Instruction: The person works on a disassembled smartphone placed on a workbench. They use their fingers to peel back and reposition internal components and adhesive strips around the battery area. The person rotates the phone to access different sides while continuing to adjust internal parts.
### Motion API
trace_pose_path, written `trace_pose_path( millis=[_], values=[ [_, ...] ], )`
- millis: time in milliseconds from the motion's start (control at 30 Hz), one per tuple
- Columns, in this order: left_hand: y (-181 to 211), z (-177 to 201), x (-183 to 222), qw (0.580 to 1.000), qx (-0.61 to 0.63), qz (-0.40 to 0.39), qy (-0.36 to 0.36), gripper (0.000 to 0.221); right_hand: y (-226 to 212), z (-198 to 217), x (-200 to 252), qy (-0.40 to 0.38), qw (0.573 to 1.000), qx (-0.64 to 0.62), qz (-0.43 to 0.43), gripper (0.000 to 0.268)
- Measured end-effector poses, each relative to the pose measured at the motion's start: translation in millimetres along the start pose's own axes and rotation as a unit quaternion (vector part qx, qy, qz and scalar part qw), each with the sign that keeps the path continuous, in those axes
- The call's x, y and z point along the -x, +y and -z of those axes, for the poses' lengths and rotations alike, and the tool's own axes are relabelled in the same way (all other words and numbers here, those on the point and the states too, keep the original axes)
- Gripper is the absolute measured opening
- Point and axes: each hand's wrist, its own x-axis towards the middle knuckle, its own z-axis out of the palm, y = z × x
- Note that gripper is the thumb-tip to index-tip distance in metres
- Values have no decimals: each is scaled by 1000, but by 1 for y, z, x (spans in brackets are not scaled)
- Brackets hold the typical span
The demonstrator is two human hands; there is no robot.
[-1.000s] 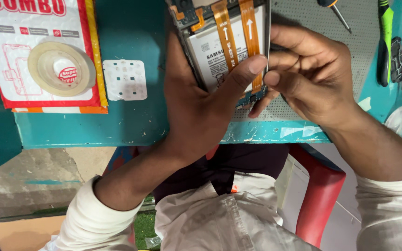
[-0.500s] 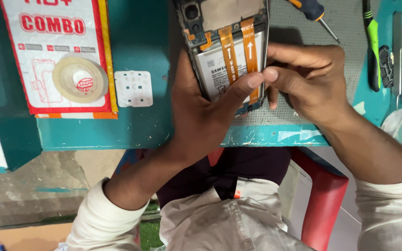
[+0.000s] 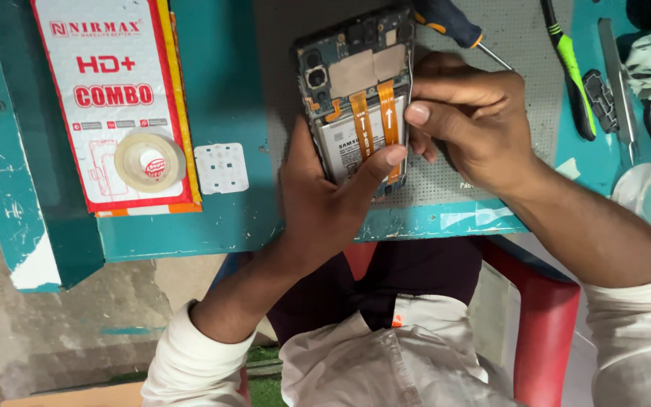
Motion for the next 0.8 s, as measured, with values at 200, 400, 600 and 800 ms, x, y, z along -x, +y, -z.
trace_pose_path(
  millis=[200,400,600,800],
  values=[
    [-2,1,0,999,-35,-5,-20,41,1,2,-3,-7,998,-52,16,17],
    [2,-1,0,998,-47,21,-27,40,0,4,-1,25,996,-79,-24,18],
    [0,-2,0,996,-81,12,-28,41,3,7,1,25,993,-112,-19,17],
    [-2,-1,-1,992,-122,14,-37,42,4,9,1,32,993,-111,-9,13]
  ],
)
